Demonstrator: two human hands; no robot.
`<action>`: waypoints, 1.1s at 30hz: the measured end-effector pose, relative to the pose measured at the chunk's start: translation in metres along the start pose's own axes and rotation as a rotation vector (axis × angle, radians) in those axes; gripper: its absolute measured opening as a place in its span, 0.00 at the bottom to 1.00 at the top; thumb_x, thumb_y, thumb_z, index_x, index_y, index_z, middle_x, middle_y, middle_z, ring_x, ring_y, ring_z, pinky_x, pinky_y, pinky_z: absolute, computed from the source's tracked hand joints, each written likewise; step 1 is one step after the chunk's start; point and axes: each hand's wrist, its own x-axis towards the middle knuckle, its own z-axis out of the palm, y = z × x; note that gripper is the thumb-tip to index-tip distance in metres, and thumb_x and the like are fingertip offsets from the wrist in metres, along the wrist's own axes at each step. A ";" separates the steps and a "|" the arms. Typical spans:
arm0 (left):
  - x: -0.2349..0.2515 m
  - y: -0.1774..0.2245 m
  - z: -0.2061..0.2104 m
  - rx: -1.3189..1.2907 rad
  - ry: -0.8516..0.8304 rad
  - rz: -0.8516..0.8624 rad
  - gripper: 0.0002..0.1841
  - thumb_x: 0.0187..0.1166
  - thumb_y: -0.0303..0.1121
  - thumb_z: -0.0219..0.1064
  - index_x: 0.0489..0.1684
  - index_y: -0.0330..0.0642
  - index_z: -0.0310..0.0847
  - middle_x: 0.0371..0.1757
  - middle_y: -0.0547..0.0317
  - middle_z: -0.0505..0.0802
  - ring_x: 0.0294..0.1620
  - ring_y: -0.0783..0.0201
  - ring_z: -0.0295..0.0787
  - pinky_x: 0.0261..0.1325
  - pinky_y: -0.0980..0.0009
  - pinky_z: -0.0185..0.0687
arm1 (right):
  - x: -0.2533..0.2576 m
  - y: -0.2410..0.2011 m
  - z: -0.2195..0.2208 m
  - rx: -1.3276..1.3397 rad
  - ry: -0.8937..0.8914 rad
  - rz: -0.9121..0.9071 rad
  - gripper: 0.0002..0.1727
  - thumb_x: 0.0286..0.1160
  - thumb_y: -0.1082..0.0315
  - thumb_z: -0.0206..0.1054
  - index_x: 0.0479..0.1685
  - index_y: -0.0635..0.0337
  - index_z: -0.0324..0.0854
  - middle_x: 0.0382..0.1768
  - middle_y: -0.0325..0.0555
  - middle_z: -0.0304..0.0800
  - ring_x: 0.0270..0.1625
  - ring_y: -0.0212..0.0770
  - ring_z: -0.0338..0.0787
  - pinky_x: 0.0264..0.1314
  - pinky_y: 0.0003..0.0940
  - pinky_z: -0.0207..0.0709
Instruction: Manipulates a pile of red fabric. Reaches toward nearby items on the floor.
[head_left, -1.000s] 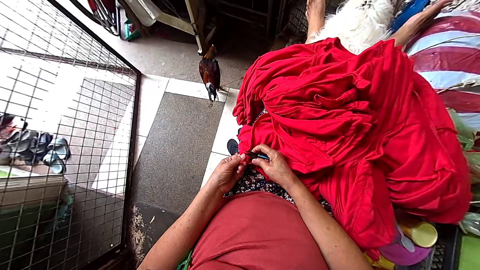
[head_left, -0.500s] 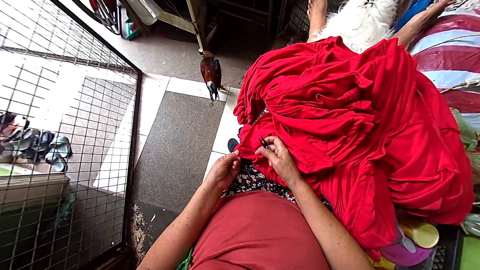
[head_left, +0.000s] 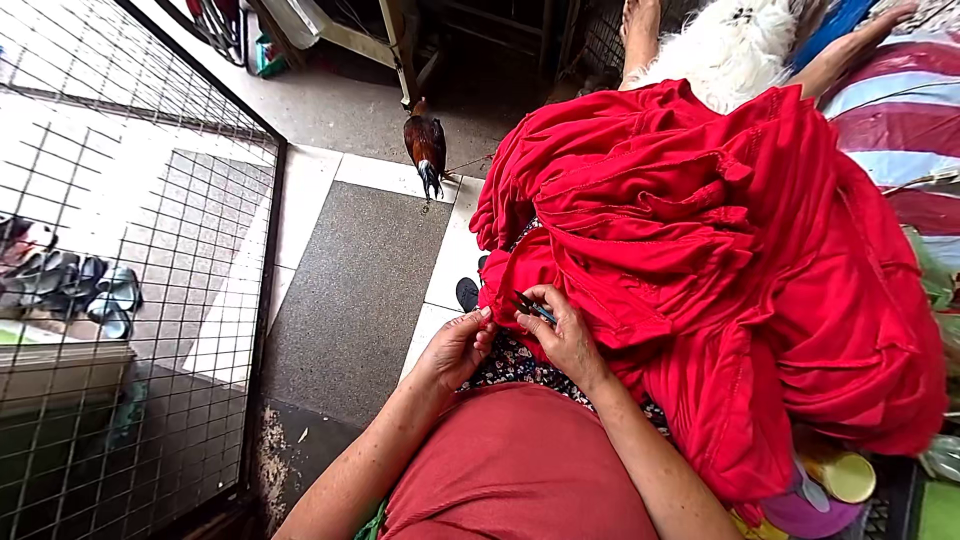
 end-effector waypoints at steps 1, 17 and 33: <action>-0.002 0.000 0.002 0.010 -0.009 0.009 0.18 0.93 0.27 0.46 0.30 0.41 0.78 0.22 0.65 0.84 0.18 0.80 0.78 0.25 0.88 0.77 | -0.002 0.001 0.000 -0.026 -0.009 -0.035 0.14 0.76 0.71 0.66 0.56 0.69 0.82 0.44 0.52 0.91 0.42 0.34 0.90 0.50 0.29 0.82; -0.008 -0.006 0.013 0.008 -0.035 0.020 0.18 0.93 0.26 0.45 0.31 0.41 0.77 0.23 0.65 0.84 0.18 0.80 0.78 0.28 0.88 0.78 | -0.009 0.001 -0.002 -0.010 -0.061 -0.081 0.13 0.78 0.72 0.64 0.56 0.70 0.84 0.49 0.54 0.92 0.53 0.36 0.91 0.61 0.31 0.81; -0.010 -0.012 0.019 0.226 0.043 0.231 0.17 0.90 0.22 0.51 0.28 0.39 0.80 0.22 0.65 0.87 0.20 0.79 0.79 0.28 0.86 0.78 | -0.008 -0.002 -0.003 0.044 0.025 -0.063 0.14 0.77 0.72 0.66 0.57 0.69 0.81 0.44 0.48 0.89 0.43 0.28 0.87 0.51 0.24 0.80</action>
